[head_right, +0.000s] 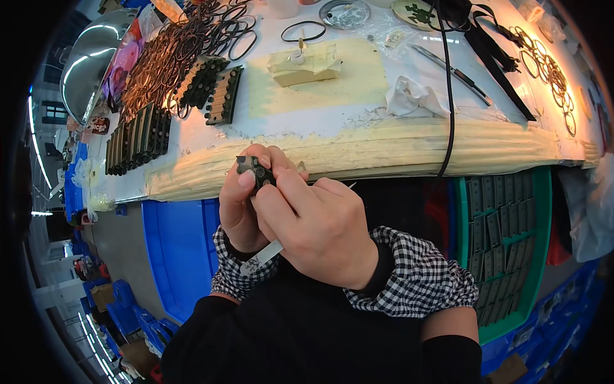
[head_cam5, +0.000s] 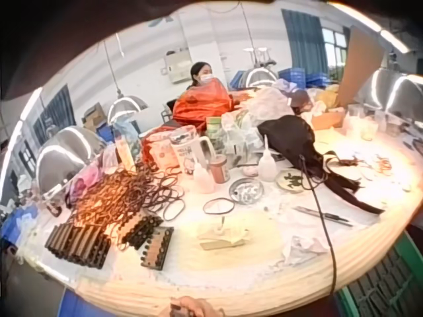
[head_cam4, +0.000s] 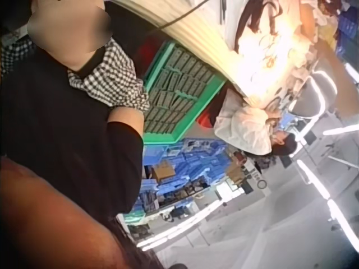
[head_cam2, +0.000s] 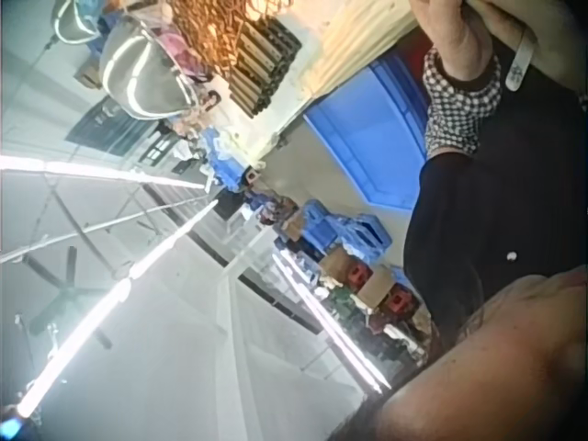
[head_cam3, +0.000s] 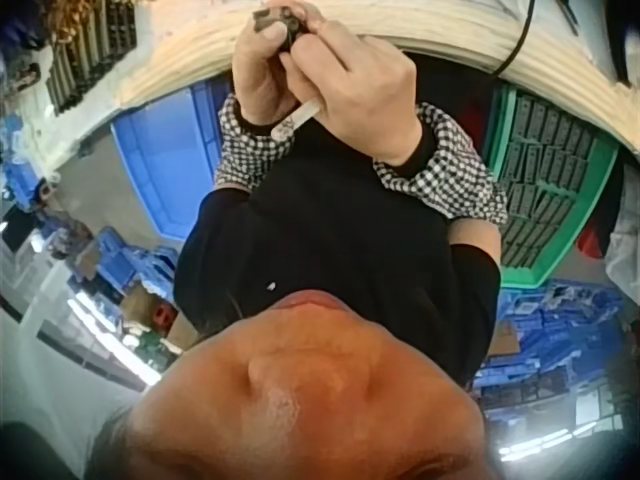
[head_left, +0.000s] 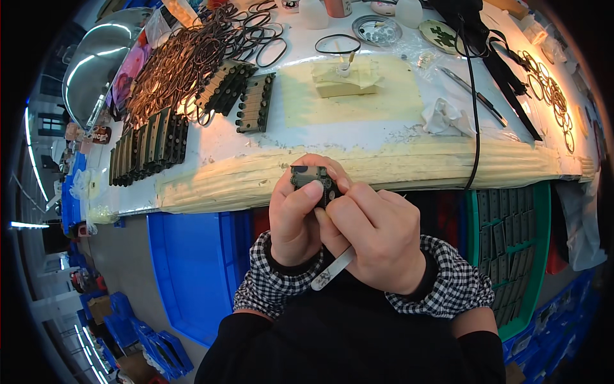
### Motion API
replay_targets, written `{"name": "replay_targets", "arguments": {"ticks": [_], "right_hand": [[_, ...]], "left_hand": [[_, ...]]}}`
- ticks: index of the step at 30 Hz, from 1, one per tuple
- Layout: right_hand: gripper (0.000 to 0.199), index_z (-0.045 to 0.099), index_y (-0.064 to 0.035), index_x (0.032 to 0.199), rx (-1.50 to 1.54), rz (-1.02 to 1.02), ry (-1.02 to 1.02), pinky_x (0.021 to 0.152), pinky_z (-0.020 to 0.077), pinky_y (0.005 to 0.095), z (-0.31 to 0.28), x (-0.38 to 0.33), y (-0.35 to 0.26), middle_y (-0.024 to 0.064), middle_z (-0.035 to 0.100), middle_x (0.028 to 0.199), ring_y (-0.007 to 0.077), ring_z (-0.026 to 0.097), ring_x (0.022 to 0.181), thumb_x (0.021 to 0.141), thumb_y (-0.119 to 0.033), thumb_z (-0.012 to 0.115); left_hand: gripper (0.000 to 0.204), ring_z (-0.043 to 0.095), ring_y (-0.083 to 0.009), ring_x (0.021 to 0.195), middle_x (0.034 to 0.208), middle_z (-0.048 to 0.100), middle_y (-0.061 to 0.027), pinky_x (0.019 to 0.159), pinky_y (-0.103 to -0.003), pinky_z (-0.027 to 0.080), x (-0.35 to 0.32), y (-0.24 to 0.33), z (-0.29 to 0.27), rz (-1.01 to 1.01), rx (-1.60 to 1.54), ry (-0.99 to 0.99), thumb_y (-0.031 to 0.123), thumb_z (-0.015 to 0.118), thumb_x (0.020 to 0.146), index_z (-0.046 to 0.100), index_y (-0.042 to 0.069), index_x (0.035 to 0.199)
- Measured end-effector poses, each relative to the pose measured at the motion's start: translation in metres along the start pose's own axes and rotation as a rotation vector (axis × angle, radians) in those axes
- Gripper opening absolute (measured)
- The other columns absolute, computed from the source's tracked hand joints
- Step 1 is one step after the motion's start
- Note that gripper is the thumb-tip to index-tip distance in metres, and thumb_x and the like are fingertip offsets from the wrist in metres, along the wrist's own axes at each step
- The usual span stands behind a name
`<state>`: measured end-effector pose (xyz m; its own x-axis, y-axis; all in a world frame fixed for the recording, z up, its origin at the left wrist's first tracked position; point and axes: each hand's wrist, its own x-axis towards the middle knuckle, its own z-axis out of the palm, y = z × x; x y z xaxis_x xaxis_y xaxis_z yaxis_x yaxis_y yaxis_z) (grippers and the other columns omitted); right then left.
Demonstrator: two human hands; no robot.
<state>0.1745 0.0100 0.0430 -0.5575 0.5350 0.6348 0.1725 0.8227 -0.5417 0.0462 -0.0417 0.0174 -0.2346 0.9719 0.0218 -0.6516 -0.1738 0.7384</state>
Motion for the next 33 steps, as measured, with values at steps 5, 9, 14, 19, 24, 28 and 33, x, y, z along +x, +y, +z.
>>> {"name": "replay_targets", "arguments": {"ticks": [5, 9, 14, 19, 24, 28, 33], "right_hand": [[0.022, 0.058, -0.0092, 0.078, 0.083, -0.001, -0.101, 0.047, 0.0425, 0.0287, -0.005, -0.002, 0.006, 0.0044, 0.048, 0.074, 0.0175, 0.050, 0.051, 0.078, -0.026, 0.073], [0.019, 0.062, -0.0095, 0.085, 0.199, 0.048, -0.161, 0.051, 0.0459, 0.0302, -0.010, -0.005, 0.015, 0.0047, 0.051, 0.080, 0.0199, 0.055, 0.056, 0.074, -0.017, 0.075], [0.019, 0.065, -0.0079, 0.090, 0.235, 0.050, -0.083, 0.055, 0.0484, 0.0320, -0.009, -0.007, 0.031, 0.0045, 0.061, 0.086, 0.0219, 0.063, 0.065, 0.073, -0.005, 0.073], [0.021, 0.068, -0.0089, 0.092, 0.186, -0.042, 0.008, 0.052, 0.0466, 0.0287, -0.003, -0.007, 0.043, 0.0032, 0.066, 0.082, 0.0201, 0.063, 0.062, 0.072, -0.003, 0.073], [0.019, 0.067, -0.0084, 0.091, 0.056, -0.048, -0.043, 0.051, 0.0452, 0.0296, -0.008, -0.002, 0.046, 0.0034, 0.065, 0.082, 0.0196, 0.059, 0.057, 0.073, -0.005, 0.072], [0.018, 0.063, -0.0077, 0.092, 0.003, -0.076, -0.159, 0.052, 0.0456, 0.0315, -0.013, 0.006, 0.045, 0.0041, 0.060, 0.083, 0.0219, 0.059, 0.059, 0.076, -0.007, 0.071], [0.016, 0.060, -0.0072, 0.092, 0.072, -0.064, -0.208, 0.054, 0.0468, 0.0339, -0.010, 0.014, 0.048, 0.0053, 0.056, 0.081, 0.0243, 0.059, 0.062, 0.078, -0.008, 0.069]], "left_hand": [[0.024, 0.056, -0.0203, 0.088, 0.090, 0.055, -0.0086, 0.087, -0.040, 0.049, 0.004, 0.005, -0.003, 0.024, -0.141, 0.033, 0.025, 0.054, 0.089, 0.051, 0.004, 0.100], [0.025, 0.057, -0.0186, 0.089, 0.091, 0.056, -0.0068, 0.090, -0.041, 0.049, 0.011, 0.007, -0.012, 0.029, -0.246, 0.005, 0.027, 0.052, 0.092, 0.051, 0.004, 0.103], [0.025, 0.052, -0.0195, 0.095, 0.100, 0.053, -0.0065, 0.091, -0.036, 0.043, 0.017, 0.011, -0.014, 0.019, -0.126, 0.016, 0.025, 0.046, 0.099, 0.049, 0.005, 0.112], [0.029, 0.058, -0.0227, 0.101, 0.105, 0.061, -0.0111, 0.093, -0.039, 0.046, 0.030, 0.013, -0.027, 0.031, -0.065, -0.010, 0.024, 0.049, 0.100, 0.049, 0.002, 0.119], [0.029, 0.062, -0.0223, 0.101, 0.104, 0.063, -0.0117, 0.099, -0.041, 0.047, 0.039, 0.024, -0.027, -0.067, 0.051, 0.000, 0.023, 0.052, 0.098, 0.051, 0.001, 0.118], [0.028, 0.061, -0.0224, 0.100, 0.104, 0.063, -0.0118, 0.101, -0.042, 0.045, 0.042, 0.019, -0.035, -0.051, -0.103, -0.051, 0.022, 0.050, 0.099, 0.052, 0.002, 0.119], [0.027, 0.061, -0.0221, 0.099, 0.103, 0.063, -0.0117, 0.103, -0.042, 0.044, 0.043, 0.017, -0.038, -0.036, -0.242, -0.063, 0.021, 0.048, 0.101, 0.053, 0.001, 0.119]]}}
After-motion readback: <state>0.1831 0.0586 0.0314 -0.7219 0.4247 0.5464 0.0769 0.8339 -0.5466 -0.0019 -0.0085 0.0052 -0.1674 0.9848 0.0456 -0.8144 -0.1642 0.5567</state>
